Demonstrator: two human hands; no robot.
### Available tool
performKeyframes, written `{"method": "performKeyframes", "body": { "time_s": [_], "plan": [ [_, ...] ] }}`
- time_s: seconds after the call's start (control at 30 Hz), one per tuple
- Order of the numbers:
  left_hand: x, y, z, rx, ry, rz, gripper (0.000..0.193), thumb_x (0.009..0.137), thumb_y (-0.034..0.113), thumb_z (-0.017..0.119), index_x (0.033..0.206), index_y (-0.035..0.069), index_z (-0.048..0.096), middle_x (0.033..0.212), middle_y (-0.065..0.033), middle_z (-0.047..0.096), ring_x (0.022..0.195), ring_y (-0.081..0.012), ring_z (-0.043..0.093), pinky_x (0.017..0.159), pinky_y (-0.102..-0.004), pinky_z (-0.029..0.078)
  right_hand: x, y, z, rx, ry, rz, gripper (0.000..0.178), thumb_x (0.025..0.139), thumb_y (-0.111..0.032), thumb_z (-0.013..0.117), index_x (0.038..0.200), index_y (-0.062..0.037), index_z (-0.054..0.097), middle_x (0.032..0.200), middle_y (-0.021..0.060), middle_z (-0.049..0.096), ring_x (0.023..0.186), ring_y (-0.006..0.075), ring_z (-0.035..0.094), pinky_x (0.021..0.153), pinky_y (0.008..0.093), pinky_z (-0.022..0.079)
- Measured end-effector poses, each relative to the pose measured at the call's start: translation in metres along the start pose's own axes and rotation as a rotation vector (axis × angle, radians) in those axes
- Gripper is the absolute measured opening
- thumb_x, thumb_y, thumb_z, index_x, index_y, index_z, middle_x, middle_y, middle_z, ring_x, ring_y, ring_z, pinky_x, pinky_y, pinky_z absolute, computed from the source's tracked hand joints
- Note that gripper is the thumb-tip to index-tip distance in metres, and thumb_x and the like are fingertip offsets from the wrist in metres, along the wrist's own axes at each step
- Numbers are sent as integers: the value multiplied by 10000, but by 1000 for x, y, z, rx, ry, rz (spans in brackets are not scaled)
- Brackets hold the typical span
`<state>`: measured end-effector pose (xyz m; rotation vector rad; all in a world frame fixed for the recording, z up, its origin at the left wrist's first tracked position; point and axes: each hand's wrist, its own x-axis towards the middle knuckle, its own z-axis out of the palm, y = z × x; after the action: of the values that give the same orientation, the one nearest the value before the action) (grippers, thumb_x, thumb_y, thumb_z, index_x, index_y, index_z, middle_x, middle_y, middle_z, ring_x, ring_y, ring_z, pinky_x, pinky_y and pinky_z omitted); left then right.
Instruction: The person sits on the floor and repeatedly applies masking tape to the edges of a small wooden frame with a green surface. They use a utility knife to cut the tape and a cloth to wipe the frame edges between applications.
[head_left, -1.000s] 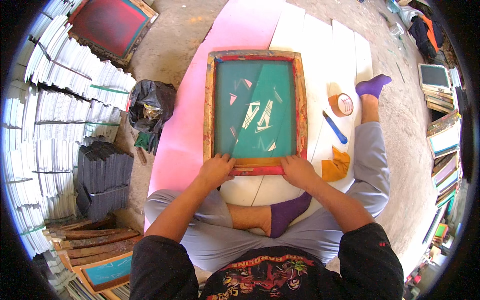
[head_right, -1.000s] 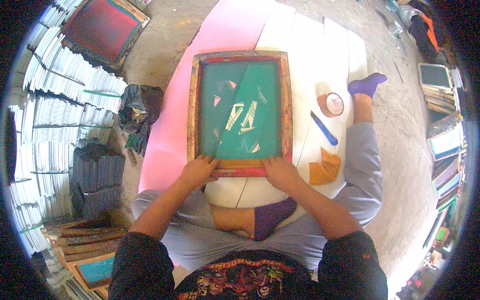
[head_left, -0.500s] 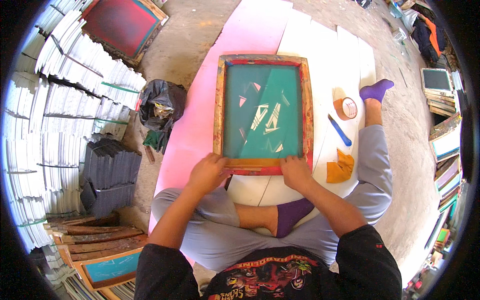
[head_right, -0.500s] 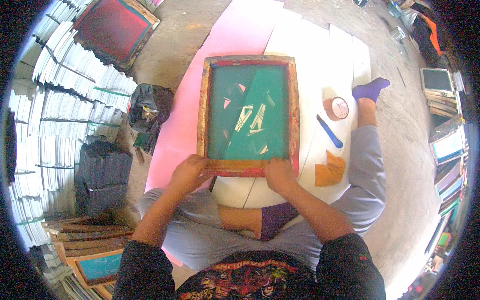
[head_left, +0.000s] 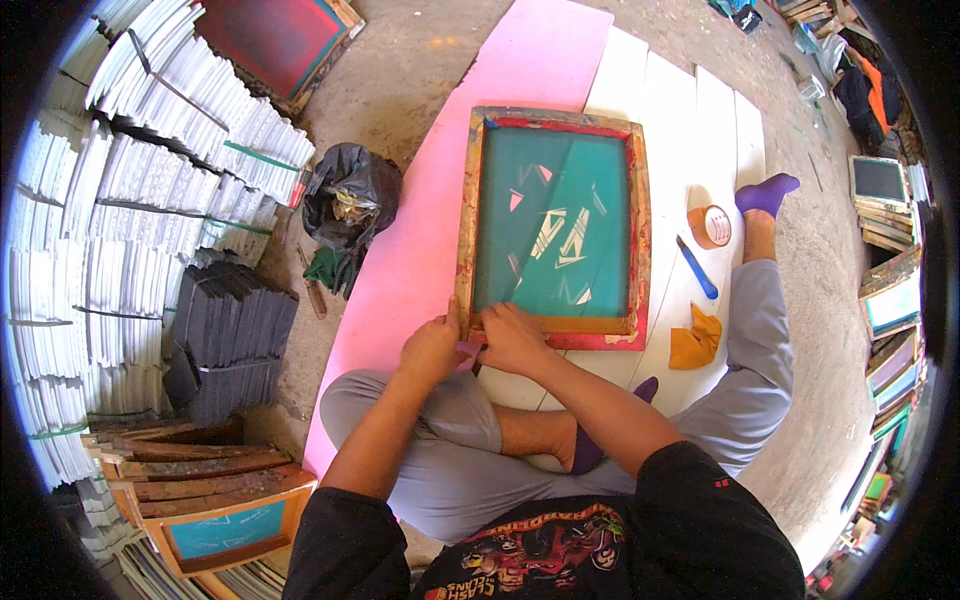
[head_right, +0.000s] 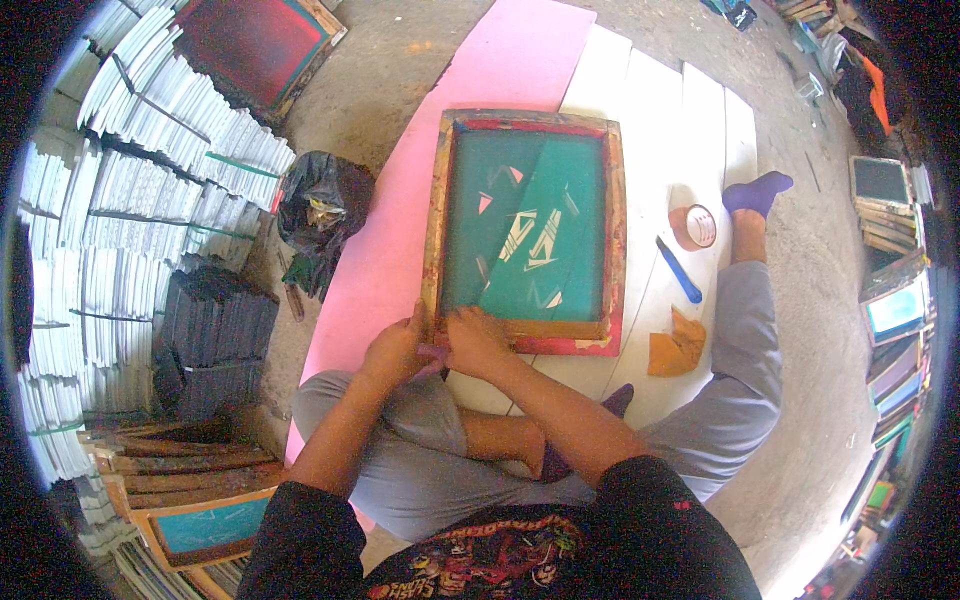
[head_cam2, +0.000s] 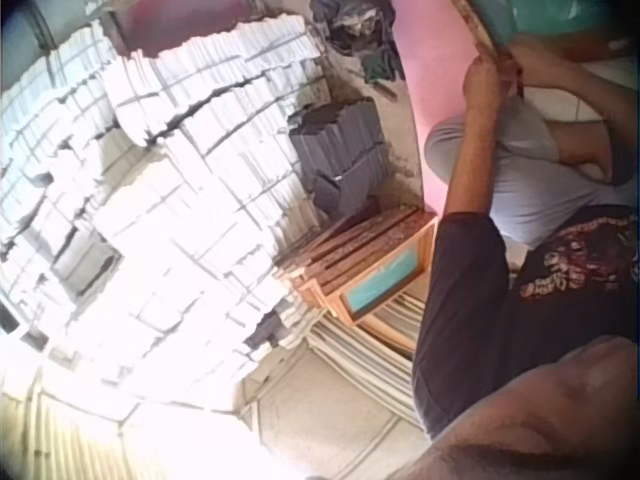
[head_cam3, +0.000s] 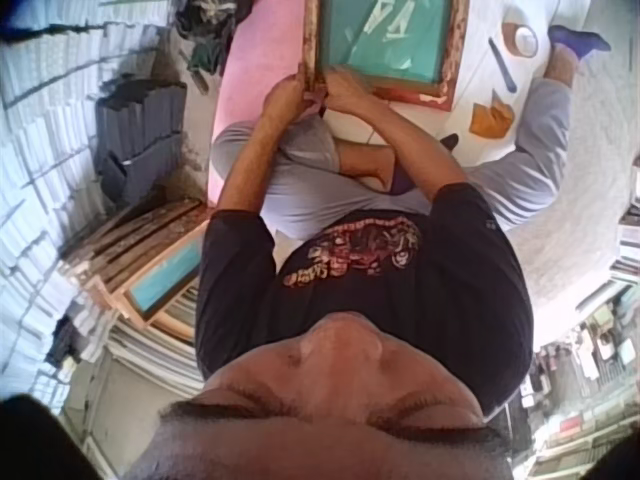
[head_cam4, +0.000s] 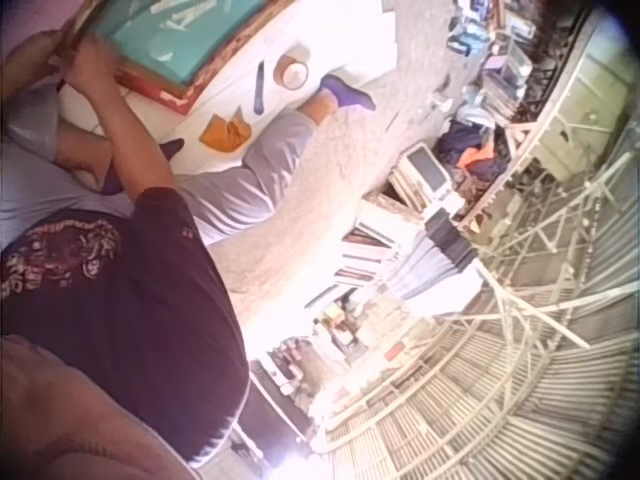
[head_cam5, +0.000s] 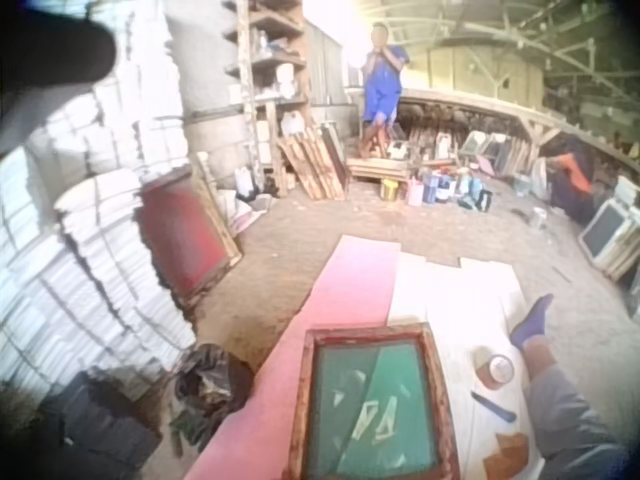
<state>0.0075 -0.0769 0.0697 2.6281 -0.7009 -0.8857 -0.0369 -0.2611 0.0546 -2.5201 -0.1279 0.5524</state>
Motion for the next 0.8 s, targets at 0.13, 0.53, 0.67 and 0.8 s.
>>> {"method": "performKeyframes", "body": {
  "time_s": [0.13,0.53,0.67,0.8],
  "plan": [
    [-4,10,-12,-8,-1,-1,1064,728,206,866,1537,-96,246,1081,-257,691,965,-410,708,808,-476,598,14,-12,-13,246,-77,70,538,713,-314,819,1080,51,673,1119,249,656,1106,425,614,970,490,511],
    [-8,27,-18,174,83,-28,1029,720,256,874,1538,-14,311,1291,-216,617,1227,-383,593,994,-492,516,-10,-4,-8,102,60,27,511,727,-327,821,1044,33,646,1102,229,625,1103,419,596,964,501,502],
    [-13,39,-13,389,361,216,952,698,312,886,1485,17,440,1359,-182,567,1339,-362,483,1163,-524,355,-42,31,-12,4,56,57,500,704,-253,815,1074,25,625,1109,209,617,1105,400,598,960,491,508],
    [-9,47,-3,394,297,358,836,688,331,892,1383,5,563,1323,-154,580,1325,-347,488,1157,-504,364,-75,67,-32,-95,64,127,547,715,-206,834,1160,29,619,1127,211,638,1135,408,607,1002,506,507]
  ]
}}
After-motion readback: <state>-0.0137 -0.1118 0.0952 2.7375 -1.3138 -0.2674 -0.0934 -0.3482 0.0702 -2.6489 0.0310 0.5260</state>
